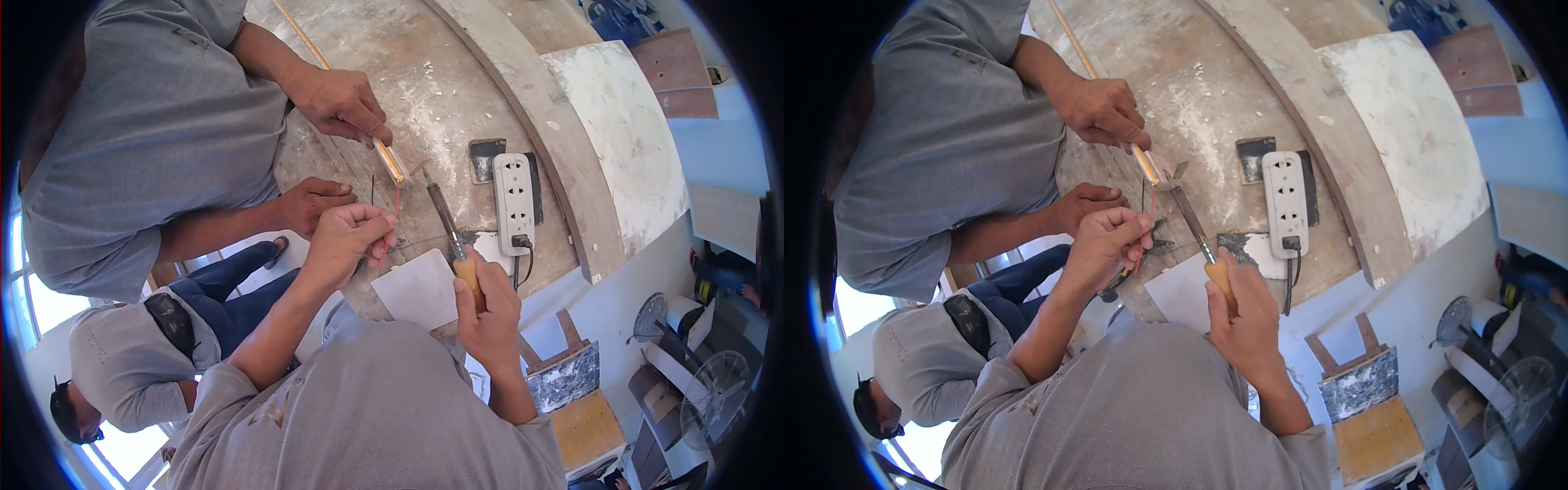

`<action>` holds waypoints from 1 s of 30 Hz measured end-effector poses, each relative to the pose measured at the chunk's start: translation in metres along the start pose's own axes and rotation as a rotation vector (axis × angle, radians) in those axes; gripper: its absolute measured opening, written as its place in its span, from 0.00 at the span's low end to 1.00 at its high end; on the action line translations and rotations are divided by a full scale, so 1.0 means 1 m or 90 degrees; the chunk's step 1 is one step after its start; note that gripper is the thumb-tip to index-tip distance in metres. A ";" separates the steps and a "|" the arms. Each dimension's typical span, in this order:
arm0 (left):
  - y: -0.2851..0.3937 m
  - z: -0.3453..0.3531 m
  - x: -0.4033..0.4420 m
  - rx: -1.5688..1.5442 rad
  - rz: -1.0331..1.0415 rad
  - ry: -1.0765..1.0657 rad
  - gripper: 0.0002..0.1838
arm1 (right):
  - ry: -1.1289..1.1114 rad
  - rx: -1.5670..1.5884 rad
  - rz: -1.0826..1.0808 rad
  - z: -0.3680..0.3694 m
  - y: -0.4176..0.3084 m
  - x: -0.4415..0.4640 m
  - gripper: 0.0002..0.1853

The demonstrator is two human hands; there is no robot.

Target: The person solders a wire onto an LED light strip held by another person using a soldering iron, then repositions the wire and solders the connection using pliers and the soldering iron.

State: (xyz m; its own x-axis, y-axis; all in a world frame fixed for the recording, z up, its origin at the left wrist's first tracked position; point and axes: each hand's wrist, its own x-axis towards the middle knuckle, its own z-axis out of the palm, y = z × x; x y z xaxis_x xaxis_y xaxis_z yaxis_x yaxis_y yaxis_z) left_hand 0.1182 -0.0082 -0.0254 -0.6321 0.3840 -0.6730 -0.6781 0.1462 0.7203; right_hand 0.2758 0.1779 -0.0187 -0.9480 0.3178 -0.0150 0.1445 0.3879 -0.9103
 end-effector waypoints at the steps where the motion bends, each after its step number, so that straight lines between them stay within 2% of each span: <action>1: 0.000 0.000 0.000 -0.001 -0.001 0.000 0.10 | 0.001 -0.001 0.003 -0.002 0.000 0.000 0.23; 30: 0.000 0.002 -0.001 -0.016 -0.009 -0.009 0.09 | 0.004 0.008 0.011 0.002 0.009 0.001 0.23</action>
State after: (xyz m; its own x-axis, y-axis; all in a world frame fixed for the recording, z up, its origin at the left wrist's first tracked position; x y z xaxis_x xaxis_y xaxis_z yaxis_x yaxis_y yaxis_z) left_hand 0.1192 -0.0065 -0.0246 -0.6171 0.3943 -0.6809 -0.6966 0.1286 0.7058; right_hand 0.2758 0.1796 -0.0275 -0.9437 0.3295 -0.0290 0.1576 0.3709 -0.9152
